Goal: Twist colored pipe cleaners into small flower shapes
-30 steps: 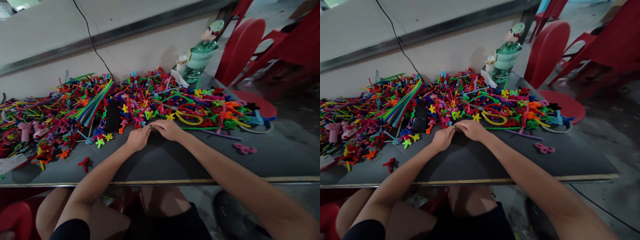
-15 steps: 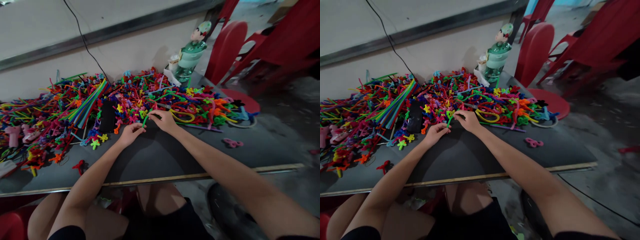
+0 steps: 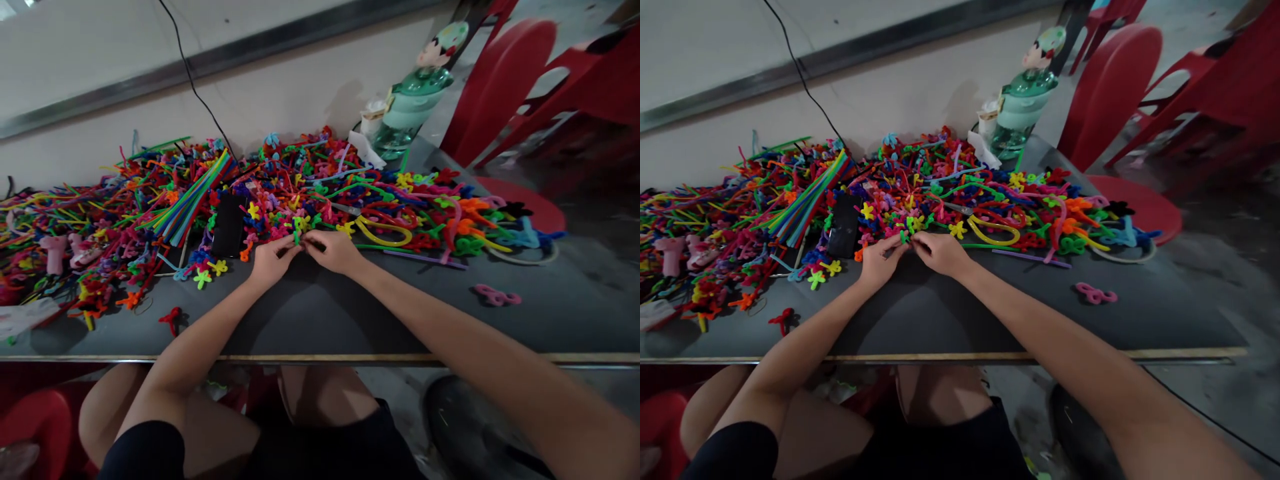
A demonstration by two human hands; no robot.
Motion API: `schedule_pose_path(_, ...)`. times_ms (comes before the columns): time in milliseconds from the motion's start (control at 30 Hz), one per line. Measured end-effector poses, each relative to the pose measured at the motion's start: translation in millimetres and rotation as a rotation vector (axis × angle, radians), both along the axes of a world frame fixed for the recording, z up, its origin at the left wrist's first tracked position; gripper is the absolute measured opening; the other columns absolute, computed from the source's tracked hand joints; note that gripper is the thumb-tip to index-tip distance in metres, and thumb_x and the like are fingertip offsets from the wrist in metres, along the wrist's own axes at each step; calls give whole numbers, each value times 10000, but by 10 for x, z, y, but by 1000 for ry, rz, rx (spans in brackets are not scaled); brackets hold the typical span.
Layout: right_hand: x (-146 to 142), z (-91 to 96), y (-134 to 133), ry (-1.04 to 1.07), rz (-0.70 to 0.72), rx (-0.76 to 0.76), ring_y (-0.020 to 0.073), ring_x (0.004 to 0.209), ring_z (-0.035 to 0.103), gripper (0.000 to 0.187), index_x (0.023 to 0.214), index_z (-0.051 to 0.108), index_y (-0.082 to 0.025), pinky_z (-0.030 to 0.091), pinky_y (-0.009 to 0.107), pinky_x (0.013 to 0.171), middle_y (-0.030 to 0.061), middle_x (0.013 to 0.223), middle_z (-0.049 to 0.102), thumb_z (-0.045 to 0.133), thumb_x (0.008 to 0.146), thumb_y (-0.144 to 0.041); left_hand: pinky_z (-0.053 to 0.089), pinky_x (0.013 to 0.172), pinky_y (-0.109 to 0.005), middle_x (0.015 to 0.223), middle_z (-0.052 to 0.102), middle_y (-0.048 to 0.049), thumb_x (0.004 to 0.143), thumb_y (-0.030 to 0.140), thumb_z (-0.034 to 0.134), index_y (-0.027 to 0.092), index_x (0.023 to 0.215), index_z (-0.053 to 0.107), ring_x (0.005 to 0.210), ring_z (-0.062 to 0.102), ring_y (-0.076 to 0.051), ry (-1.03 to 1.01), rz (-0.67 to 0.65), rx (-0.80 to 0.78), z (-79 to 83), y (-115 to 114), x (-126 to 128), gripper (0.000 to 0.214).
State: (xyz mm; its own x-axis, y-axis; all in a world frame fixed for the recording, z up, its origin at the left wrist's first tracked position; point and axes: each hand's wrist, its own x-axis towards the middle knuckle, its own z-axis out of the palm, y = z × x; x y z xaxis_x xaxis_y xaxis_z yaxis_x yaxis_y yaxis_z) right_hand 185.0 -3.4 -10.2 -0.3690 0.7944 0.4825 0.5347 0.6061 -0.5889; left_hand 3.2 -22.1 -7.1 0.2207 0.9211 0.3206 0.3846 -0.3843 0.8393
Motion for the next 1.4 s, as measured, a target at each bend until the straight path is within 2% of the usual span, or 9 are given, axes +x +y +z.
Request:
schedule_pose_path(100, -26, -38, -68, -10, -29, 145, 193, 757, 695, 267, 952, 692, -138, 504, 279, 667, 106, 875, 741, 464, 896, -266, 485, 720, -306, 803, 728, -64, 894, 316, 546, 190, 983, 717, 723, 632, -157, 210, 149, 349, -27, -1, 9, 230)
schedule_pose_path(200, -77, -67, -110, -6, -62, 212, 197, 774, 705, 283, 954, 701, -142, 517, 278, 674, 104, 896, 746, 461, 905, -285, 449, 674, -287, 700, 695, -53, 923, 249, 485, 171, 979, 712, 641, 595, -142, 428, 160, 558, -43, 33, -18, 246)
schedule_pose_path(467, -329, 24, -181, 194, -148, 42, 153, 575, 631, 270, 825, 725, -151, 440, 254, 559, 61, 685, 707, 508, 876, -303, 410, 673, -299, 741, 685, -82, 941, 149, 375, 118, 1092, 649, 703, 609, -165, 749, 135, 703, -16, 60, -114, 315)
schedule_pose_path(633, -270, 123, -169, 420, -207, -127, 110, 525, 517, 221, 735, 685, -154, 393, 242, 528, 13, 589, 617, 596, 803, -344, 453, 710, -295, 790, 695, -81, 932, 196, 422, 103, 1214, 566, 790, 631, -172, 646, 27, 745, 13, 45, -75, 330)
schedule_pose_path(800, -114, 130, -14, 682, 72, -524, 53, 434, 333, 285, 706, 579, -168, 260, 217, 426, -66, 507, 428, 660, 733, -440, 490, 846, -320, 914, 716, -66, 935, 206, 463, 169, 1193, 576, 910, 633, -154, 291, 75, 663, 118, 59, -118, 284)
schedule_pose_path(900, -50, 122, 52, 651, 325, -811, 32, 394, 247, 276, 710, 571, -162, 166, 214, 398, -92, 474, 371, 682, 722, -414, 505, 833, -323, 943, 719, -66, 924, 211, 504, 193, 1169, 605, 915, 637, -153, 278, -33, 713, 131, 118, -182, 266)
schedule_pose_path(967, -31, 132, 66, 571, 450, -906, 28, 401, 250, 259, 704, 590, -143, 148, 218, 403, -87, 473, 385, 696, 724, -378, 511, 825, -318, 956, 718, -61, 919, 183, 505, 205, 1126, 632, 915, 639, -148, 290, -87, 770, 123, 149, -216, 244)
schedule_pose_path(1100, -10, 157, 69, 534, 582, -967, 24, 415, 235, 278, 698, 593, -129, 145, 223, 419, -94, 469, 362, 693, 753, -382, 515, 825, -304, 939, 715, -53, 923, 161, 487, 204, 1062, 651, 921, 640, -140, 357, -168, 842, 137, 159, -265, 220)
schedule_pose_path(1400, 39, 154, 102, 394, 712, -966, 35, 464, 290, 353, 782, 614, -111, 196, 220, 453, -80, 528, 396, 699, 754, -452, 508, 805, -319, 797, 675, -51, 915, 263, 518, 169, 870, 595, 865, 616, -167, 431, -270, 849, 268, 84, -221, 130)
